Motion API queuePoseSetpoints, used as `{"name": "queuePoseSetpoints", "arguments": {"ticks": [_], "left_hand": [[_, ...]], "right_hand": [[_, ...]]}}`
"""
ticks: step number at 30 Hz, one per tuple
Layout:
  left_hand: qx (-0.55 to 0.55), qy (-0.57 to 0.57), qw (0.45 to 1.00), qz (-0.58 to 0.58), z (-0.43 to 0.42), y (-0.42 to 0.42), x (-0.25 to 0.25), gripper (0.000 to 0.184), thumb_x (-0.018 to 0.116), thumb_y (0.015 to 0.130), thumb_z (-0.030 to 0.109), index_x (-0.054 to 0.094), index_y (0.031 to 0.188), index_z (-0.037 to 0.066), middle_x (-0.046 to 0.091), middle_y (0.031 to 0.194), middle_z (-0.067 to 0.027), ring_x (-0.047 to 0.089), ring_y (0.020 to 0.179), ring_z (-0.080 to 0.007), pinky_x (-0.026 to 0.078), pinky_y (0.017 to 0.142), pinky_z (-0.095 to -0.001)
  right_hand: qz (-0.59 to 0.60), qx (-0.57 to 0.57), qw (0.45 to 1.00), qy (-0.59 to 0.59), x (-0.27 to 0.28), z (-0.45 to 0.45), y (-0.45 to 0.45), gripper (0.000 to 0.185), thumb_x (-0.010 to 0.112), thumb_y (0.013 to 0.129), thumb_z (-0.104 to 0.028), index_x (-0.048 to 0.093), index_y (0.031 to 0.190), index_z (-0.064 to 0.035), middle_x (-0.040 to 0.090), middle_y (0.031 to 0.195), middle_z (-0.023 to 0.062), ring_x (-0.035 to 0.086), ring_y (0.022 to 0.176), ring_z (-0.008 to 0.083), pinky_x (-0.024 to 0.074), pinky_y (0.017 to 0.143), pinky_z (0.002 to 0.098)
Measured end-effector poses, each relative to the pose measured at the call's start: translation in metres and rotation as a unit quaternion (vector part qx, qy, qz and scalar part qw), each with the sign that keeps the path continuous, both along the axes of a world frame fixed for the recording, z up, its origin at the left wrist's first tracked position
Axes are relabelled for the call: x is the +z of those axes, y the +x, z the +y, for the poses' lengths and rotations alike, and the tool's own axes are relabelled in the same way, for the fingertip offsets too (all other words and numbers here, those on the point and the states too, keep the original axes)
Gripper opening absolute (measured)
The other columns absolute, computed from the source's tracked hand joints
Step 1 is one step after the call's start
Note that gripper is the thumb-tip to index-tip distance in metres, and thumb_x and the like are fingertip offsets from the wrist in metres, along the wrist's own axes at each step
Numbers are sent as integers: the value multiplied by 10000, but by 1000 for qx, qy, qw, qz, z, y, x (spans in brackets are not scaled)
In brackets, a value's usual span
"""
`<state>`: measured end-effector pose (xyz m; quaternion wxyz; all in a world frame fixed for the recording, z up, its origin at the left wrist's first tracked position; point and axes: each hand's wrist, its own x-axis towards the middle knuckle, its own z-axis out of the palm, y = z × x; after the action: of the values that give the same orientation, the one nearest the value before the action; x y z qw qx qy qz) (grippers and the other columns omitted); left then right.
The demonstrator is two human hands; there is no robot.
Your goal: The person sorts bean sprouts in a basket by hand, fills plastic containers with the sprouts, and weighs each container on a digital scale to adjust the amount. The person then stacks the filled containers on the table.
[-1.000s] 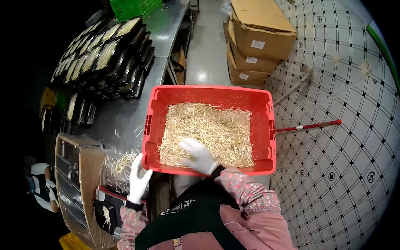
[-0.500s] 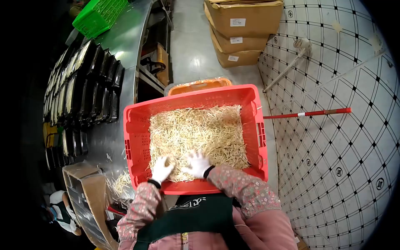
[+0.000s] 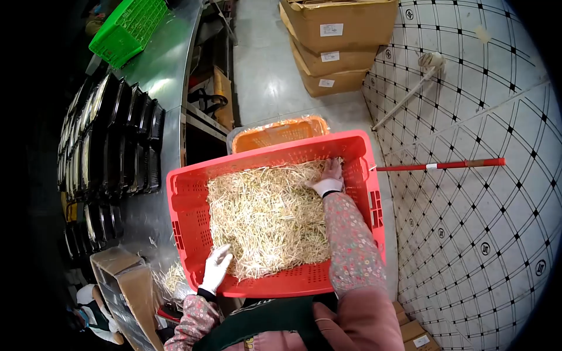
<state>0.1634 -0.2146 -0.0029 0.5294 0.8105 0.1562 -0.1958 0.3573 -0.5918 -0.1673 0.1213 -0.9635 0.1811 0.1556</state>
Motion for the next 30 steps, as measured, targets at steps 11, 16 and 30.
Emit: {"name": "queuePoseSetpoints", "arguments": {"ticks": [11, 16, 30], "left_hand": [[74, 8, 997, 5, 33, -19, -7, 339, 624, 945, 100, 609, 1273, 15, 613, 1236, -88, 612, 1087, -178, 468, 977, -293], [64, 11, 998, 26, 31, -27, -18, 380, 647, 939, 125, 590, 1305, 38, 572, 1297, -89, 589, 1124, -179, 468, 977, -295], [62, -12, 997, -39, 36, 30, 21, 514, 642, 929, 105, 470, 1411, 52, 552, 1319, -104, 554, 1147, -171, 462, 981, -313]], "right_hand": [[43, 49, 996, -60, 3, 12, 6, 955, 707, 707, -622, 404, 1456, -113, 464, 1415, 162, 293, 1408, 396, 342, 1104, 449], [-12, 119, 989, -89, -50, -2, 19, 854, 727, 719, -547, 480, 1394, -86, 523, 1384, 180, 435, 1335, 341, 407, 1050, 452], [-27, 270, 883, 384, 140, 100, -24, 1015, 765, 720, -568, 375, 1456, 13, 387, 1483, 267, 358, 1393, 371, 305, 1149, 420]]}}
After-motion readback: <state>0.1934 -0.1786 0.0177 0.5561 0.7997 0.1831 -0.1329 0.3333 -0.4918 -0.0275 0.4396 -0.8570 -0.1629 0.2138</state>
